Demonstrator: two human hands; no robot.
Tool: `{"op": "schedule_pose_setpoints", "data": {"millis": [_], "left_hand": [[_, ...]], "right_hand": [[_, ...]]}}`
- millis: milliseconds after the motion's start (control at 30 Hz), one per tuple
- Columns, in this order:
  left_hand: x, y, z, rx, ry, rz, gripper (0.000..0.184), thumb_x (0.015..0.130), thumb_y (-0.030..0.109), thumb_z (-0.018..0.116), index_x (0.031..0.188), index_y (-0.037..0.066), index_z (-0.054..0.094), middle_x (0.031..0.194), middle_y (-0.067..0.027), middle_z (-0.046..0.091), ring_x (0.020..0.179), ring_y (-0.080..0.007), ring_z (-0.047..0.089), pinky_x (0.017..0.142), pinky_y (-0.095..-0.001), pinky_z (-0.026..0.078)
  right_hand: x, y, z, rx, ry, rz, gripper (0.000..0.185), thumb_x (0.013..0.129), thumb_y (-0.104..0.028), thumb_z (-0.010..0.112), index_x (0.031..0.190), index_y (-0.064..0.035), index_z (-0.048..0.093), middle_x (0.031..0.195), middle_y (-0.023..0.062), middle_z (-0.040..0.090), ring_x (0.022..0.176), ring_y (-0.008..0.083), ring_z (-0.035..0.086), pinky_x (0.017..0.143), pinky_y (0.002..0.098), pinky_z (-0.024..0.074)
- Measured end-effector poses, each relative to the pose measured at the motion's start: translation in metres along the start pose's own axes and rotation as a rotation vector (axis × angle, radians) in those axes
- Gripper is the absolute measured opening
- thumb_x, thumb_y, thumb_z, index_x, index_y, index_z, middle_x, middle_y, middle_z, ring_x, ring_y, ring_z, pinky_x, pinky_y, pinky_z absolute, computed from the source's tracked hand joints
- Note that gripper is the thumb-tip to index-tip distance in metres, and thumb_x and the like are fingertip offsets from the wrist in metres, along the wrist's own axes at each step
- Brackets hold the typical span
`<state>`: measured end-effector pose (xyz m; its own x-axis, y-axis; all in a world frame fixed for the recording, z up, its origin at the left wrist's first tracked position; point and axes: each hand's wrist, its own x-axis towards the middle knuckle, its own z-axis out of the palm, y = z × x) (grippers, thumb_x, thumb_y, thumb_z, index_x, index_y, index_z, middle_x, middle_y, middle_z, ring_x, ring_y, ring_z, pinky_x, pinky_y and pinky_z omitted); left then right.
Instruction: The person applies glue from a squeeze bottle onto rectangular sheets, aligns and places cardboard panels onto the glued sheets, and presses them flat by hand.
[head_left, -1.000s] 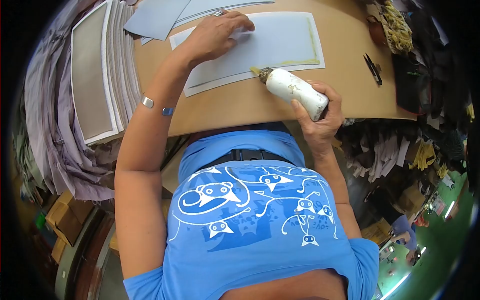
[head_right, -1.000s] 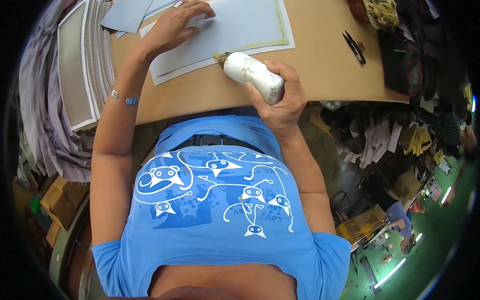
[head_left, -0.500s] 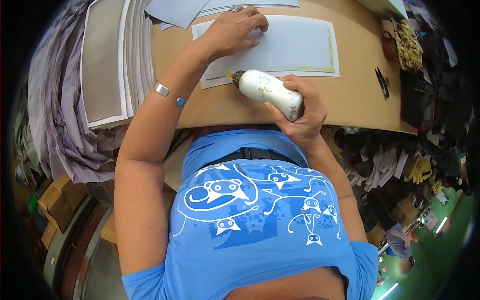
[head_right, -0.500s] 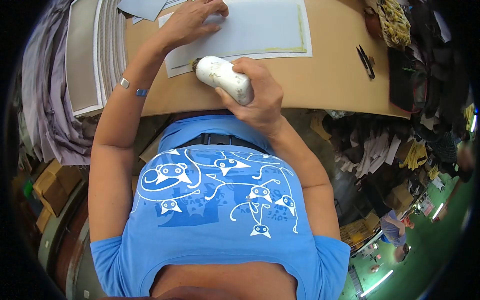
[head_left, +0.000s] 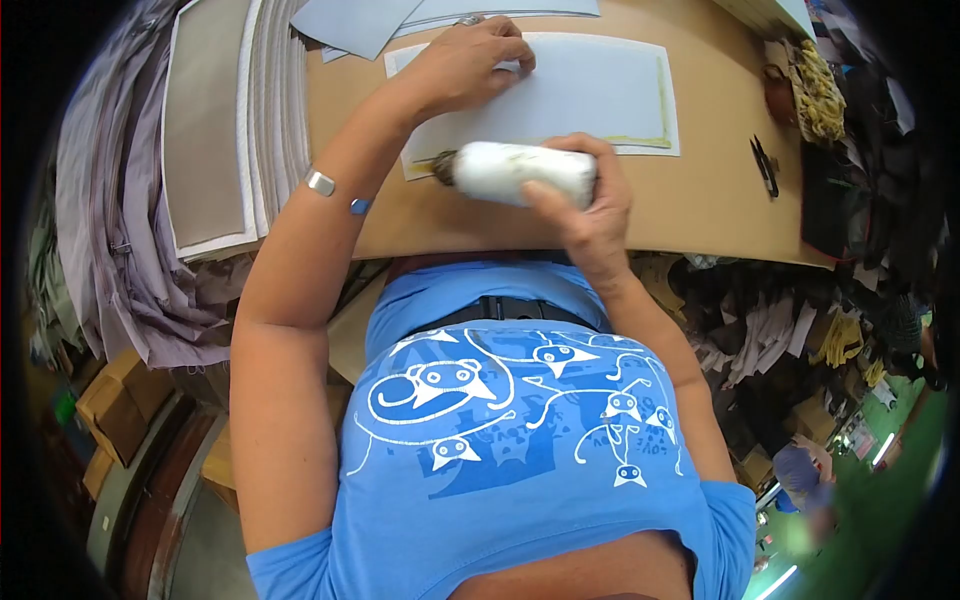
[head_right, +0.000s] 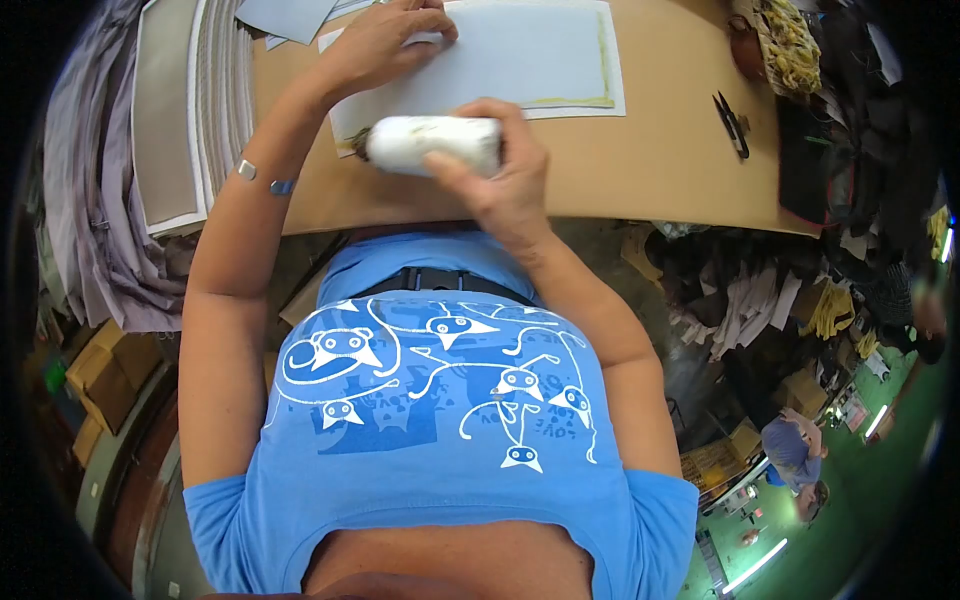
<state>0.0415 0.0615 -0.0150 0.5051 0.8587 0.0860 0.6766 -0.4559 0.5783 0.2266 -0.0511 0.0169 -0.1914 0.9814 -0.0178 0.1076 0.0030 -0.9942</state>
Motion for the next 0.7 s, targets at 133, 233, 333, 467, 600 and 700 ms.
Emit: {"op": "schedule_pose_setpoints", "data": {"millis": [133, 233, 333, 467, 600, 700], "left_hand": [[-0.008, -0.004, -0.005, -0.271, 0.059, -0.049, 0.020, 0.081, 0.003, 0.051, 0.097, 0.007, 0.063, 0.103, -0.0080, 0.061, 0.094, -0.0251, 0.058, 0.085, -0.0353, 0.045], [-0.022, 0.008, -0.022, -0.333, 0.226, -0.175, 0.021, 0.081, 0.000, 0.050, 0.097, 0.006, 0.063, 0.102, -0.0087, 0.062, 0.096, -0.0255, 0.057, 0.084, -0.0344, 0.045], [-0.051, 0.009, -0.030, -0.145, 0.315, -0.249, 0.020, 0.082, 0.000, 0.050, 0.097, 0.005, 0.062, 0.101, -0.0095, 0.061, 0.095, -0.0262, 0.057, 0.081, -0.0348, 0.046], [-0.080, 0.003, -0.014, 0.042, 0.414, -0.311, 0.020, 0.084, 0.000, 0.054, 0.102, 0.004, 0.062, 0.109, -0.0063, 0.056, 0.090, -0.0184, 0.058, 0.077, -0.0283, 0.048], [-0.087, 0.005, -0.005, 0.004, 0.442, -0.370, 0.021, 0.083, -0.001, 0.055, 0.102, 0.004, 0.062, 0.110, -0.0080, 0.055, 0.092, -0.0194, 0.057, 0.076, -0.0281, 0.049], [-0.090, 0.004, -0.003, -0.042, 0.468, -0.369, 0.021, 0.083, -0.002, 0.057, 0.102, 0.005, 0.063, 0.110, -0.0084, 0.054, 0.094, -0.0201, 0.057, 0.077, -0.0286, 0.049]], "right_hand": [[0.005, 0.013, -0.056, 0.500, 0.270, 0.206, 0.036, 0.076, -0.012, 0.068, 0.106, -0.0027, 0.050, 0.095, 0.0120, 0.058, 0.080, 0.0223, 0.062, 0.060, 0.0322, 0.0566], [0.012, 0.023, -0.105, 0.507, 0.448, 0.159, 0.035, 0.077, -0.011, 0.066, 0.106, -0.0003, 0.049, 0.095, 0.0133, 0.058, 0.080, 0.0246, 0.063, 0.058, 0.0333, 0.0574], [0.020, 0.022, -0.128, 0.419, 0.551, 0.093, 0.035, 0.077, -0.010, 0.067, 0.104, 0.0007, 0.048, 0.096, 0.0137, 0.057, 0.080, 0.0247, 0.062, 0.059, 0.0326, 0.0579], [0.031, 0.018, -0.137, 0.247, 0.657, -0.041, 0.035, 0.076, -0.009, 0.069, 0.101, 0.0010, 0.047, 0.096, 0.0129, 0.055, 0.081, 0.0223, 0.061, 0.060, 0.0321, 0.0585], [0.042, 0.012, -0.131, 0.087, 0.664, -0.144, 0.036, 0.075, -0.008, 0.071, 0.100, 0.0016, 0.047, 0.096, 0.0117, 0.054, 0.083, 0.0198, 0.059, 0.061, 0.0317, 0.0588], [0.051, 0.010, -0.128, -0.004, 0.638, -0.198, 0.037, 0.075, -0.009, 0.072, 0.100, 0.0025, 0.047, 0.094, 0.0115, 0.054, 0.084, 0.0190, 0.059, 0.061, 0.0308, 0.0587]]}}
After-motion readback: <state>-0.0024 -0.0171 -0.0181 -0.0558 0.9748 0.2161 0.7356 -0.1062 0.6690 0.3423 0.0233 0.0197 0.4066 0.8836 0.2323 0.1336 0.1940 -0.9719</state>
